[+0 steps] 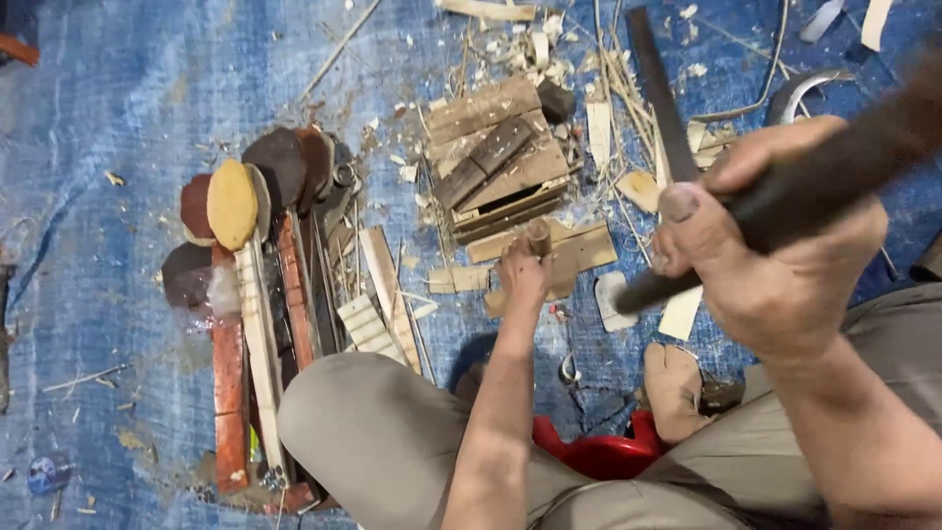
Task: The person is using a hammer to strike and shape a small wooden peg, likely for instrument repair.
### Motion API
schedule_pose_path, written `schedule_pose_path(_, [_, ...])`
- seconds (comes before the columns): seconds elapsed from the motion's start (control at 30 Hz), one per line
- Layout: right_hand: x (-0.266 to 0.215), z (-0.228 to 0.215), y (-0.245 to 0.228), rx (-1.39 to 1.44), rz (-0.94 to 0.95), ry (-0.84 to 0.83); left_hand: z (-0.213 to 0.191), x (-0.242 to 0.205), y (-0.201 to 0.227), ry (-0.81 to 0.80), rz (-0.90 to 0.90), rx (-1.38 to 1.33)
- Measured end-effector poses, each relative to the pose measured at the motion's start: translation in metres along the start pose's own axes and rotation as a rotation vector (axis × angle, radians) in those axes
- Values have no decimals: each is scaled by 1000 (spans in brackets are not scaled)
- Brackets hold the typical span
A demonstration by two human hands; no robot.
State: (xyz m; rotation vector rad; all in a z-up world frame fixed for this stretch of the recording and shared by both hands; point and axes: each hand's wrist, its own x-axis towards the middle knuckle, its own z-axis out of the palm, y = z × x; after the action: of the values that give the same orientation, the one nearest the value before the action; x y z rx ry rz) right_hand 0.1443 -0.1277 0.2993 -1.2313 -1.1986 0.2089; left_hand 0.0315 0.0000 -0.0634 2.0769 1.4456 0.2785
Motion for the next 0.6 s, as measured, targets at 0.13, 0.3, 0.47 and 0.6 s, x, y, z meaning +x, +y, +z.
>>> schedule_pose_path(0.13, [-67, 17, 84, -284, 397, -74, -31, -11, 21, -4, 6, -61])
schedule_pose_path(0.3, [-103, 17, 127, -588, 935, -506, -29, -1, 16, -66, -31, 5])
schedule_pose_path(0.47, [-99, 9, 74, -107, 1029, -62, -11, 6, -10, -47, -28, -99])
schedule_pose_path(0.6, [-126, -1, 87, 51, 1066, 91, -55, -3, 14, 28, -61, -493])
